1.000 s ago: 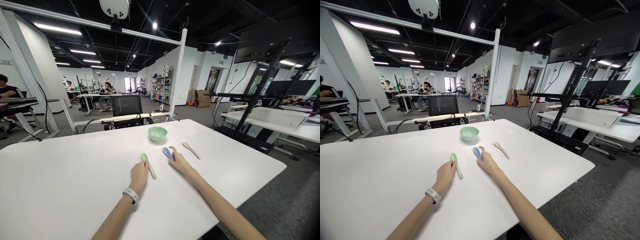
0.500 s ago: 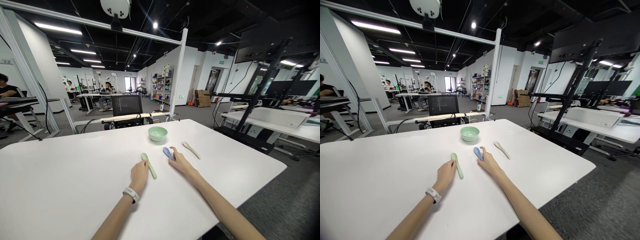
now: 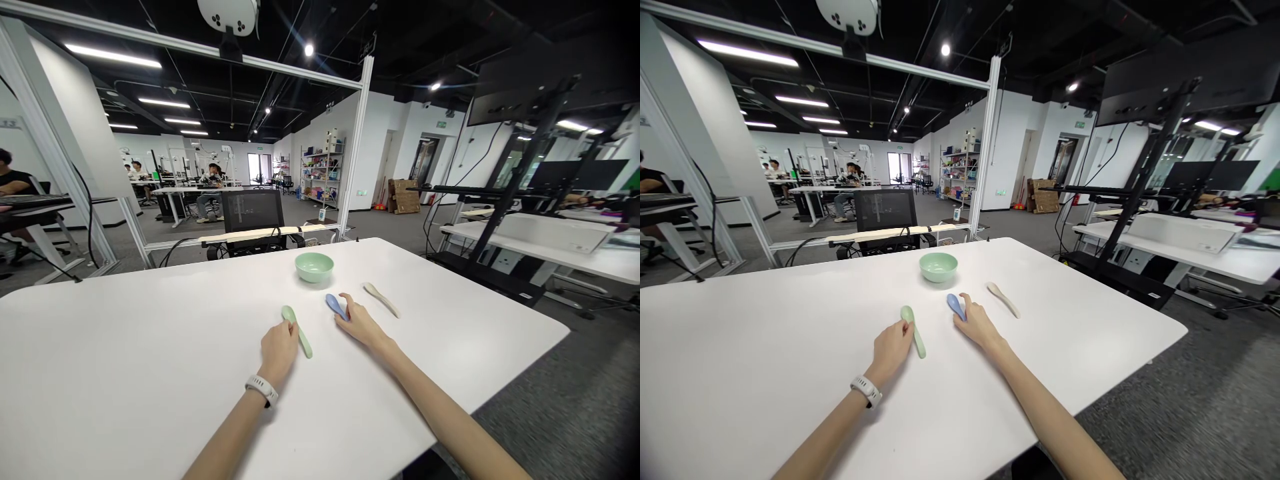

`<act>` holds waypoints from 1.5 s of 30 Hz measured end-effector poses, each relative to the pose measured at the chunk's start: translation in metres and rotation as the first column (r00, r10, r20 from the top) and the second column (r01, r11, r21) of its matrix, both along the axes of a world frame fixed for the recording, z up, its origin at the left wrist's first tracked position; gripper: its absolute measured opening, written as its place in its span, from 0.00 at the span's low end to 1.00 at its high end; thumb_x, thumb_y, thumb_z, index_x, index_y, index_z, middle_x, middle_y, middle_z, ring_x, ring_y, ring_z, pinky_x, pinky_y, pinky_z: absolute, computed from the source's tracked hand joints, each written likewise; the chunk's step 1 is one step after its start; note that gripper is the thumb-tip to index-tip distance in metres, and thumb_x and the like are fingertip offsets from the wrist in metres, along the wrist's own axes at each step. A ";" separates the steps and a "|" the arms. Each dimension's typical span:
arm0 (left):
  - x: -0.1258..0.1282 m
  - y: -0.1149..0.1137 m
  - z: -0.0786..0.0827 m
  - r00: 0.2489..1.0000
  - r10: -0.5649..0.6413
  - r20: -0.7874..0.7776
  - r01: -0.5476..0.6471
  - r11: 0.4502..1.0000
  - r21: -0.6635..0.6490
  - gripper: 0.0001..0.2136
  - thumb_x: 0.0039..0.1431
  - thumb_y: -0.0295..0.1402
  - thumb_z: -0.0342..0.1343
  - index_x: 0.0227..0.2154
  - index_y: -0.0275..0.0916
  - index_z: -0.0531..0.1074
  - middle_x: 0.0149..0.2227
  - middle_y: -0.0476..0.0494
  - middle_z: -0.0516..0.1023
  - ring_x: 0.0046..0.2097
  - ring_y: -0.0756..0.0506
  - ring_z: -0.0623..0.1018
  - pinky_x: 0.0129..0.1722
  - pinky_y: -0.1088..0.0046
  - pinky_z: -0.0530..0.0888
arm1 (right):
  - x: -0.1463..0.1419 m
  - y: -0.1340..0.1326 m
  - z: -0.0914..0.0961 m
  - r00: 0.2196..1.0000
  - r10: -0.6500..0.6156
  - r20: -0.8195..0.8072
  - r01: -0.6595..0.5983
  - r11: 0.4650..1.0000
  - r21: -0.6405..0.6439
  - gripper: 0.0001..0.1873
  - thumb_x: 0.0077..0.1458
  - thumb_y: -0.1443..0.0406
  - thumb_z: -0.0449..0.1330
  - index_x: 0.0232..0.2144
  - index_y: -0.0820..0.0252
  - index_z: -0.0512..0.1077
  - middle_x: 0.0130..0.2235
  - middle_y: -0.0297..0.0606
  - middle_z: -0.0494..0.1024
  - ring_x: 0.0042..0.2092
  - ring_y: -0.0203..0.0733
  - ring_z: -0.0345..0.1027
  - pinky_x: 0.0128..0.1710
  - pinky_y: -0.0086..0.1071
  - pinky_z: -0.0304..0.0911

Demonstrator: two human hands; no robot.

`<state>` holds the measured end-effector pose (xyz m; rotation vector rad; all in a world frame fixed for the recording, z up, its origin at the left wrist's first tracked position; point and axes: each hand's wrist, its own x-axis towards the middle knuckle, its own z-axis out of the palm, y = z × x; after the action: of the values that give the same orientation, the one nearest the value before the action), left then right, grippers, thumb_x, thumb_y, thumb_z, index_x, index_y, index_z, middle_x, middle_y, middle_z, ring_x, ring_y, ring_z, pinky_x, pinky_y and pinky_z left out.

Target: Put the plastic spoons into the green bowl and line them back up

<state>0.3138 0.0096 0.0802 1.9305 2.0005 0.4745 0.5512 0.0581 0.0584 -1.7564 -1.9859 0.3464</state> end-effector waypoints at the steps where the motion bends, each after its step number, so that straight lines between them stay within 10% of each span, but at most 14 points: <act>1: 0.000 0.000 0.000 1.000 -0.002 0.001 0.002 1.000 0.001 0.21 0.76 0.38 0.40 0.40 0.40 0.80 0.42 0.39 0.88 0.45 0.41 0.84 0.38 0.67 0.65 | 0.000 0.000 0.000 1.000 0.000 0.004 0.000 1.000 0.001 0.34 0.65 0.62 0.59 0.70 0.65 0.62 0.37 0.39 0.78 0.40 0.48 0.74 0.43 0.34 0.62; 37: 0.000 -0.001 -0.002 0.999 -0.001 0.043 0.000 1.000 0.023 0.25 0.76 0.40 0.38 0.38 0.39 0.81 0.40 0.37 0.88 0.44 0.40 0.84 0.41 0.65 0.68 | -0.001 0.001 -0.002 1.000 0.009 -0.003 -0.009 1.000 0.027 0.32 0.67 0.58 0.58 0.68 0.65 0.64 0.37 0.39 0.77 0.41 0.48 0.73 0.44 0.36 0.64; 45: -0.022 -0.001 0.013 0.998 0.044 0.048 -0.048 0.996 0.074 0.23 0.76 0.42 0.36 0.35 0.42 0.75 0.39 0.38 0.86 0.42 0.40 0.84 0.40 0.66 0.69 | 0.054 0.032 0.002 0.984 -0.176 -0.033 0.179 0.946 0.270 0.23 0.68 0.58 0.54 0.59 0.66 0.73 0.41 0.48 0.79 0.45 0.53 0.73 0.52 0.42 0.65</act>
<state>0.2914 0.0089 0.0931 1.9024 2.0292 0.6089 0.6055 0.0902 0.0609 -1.7333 -1.7556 0.0178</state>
